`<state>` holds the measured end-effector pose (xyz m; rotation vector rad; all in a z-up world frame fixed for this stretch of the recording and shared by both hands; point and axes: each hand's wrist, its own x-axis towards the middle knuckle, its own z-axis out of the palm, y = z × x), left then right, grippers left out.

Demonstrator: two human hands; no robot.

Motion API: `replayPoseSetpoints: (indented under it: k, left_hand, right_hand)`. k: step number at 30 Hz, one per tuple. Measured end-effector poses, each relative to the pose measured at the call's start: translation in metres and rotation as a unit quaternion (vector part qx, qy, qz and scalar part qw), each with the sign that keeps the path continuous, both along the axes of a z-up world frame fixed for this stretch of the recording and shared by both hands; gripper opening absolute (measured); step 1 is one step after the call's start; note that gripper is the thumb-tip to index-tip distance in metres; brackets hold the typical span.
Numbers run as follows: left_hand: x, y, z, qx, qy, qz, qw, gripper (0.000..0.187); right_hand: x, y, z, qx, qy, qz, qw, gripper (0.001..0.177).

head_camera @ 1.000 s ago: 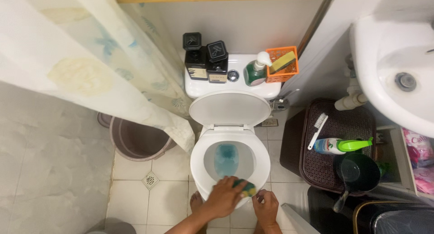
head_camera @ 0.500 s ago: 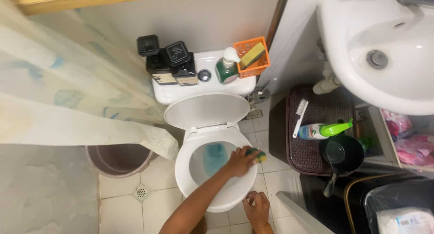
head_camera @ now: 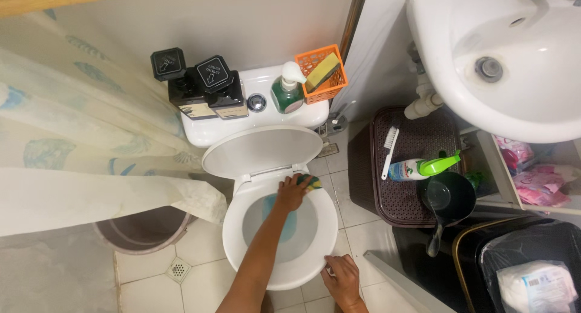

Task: The person cleans a toilet by scrubbing the rim, seat, and bowl with a sponge and a toilet brush. They use cleaning agents visible in the bowl and on the sponge to wipe down the surfaces.

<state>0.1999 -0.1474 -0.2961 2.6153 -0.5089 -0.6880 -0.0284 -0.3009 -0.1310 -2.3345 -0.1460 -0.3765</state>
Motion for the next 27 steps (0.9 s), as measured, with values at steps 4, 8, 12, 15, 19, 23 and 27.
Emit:
replayPoseSetpoints:
  k: [4,8,12,15,19,23,27]
  left_hand:
    - [0.01,0.035,-0.01,0.075,-0.034,-0.012,0.997,0.061]
    - [0.01,0.095,-0.009,0.113,-0.065,0.015,0.991,0.054]
    - [0.005,0.151,0.008,0.139,-0.011,0.047,0.989,0.055]
    - [-0.003,0.178,0.026,0.155,0.059,0.065,0.984,0.054]
    - [-0.012,0.207,0.063,0.136,0.148,0.102,0.974,0.051]
    - [-0.026,0.222,0.126,0.091,0.177,0.119,0.973,0.05]
    - [-0.038,0.232,0.186,-0.04,0.201,0.19,0.96,0.049]
  right_hand:
    - [0.006,0.0,0.01,-0.039,-0.011,0.004,0.999,0.037]
    - [0.022,-0.003,0.029,-0.072,-0.034,0.035,0.996,0.042]
    - [0.046,-0.003,0.047,-0.078,-0.033,0.057,0.995,0.045]
    - [0.062,-0.002,0.061,-0.081,-0.034,0.072,0.994,0.044]
    - [0.089,-0.002,0.072,-0.089,-0.062,0.098,0.989,0.04]
    - [0.109,-0.002,0.08,-0.102,-0.053,0.116,0.986,0.036]
    - [0.132,-0.002,0.081,-0.104,-0.023,0.117,0.987,0.033]
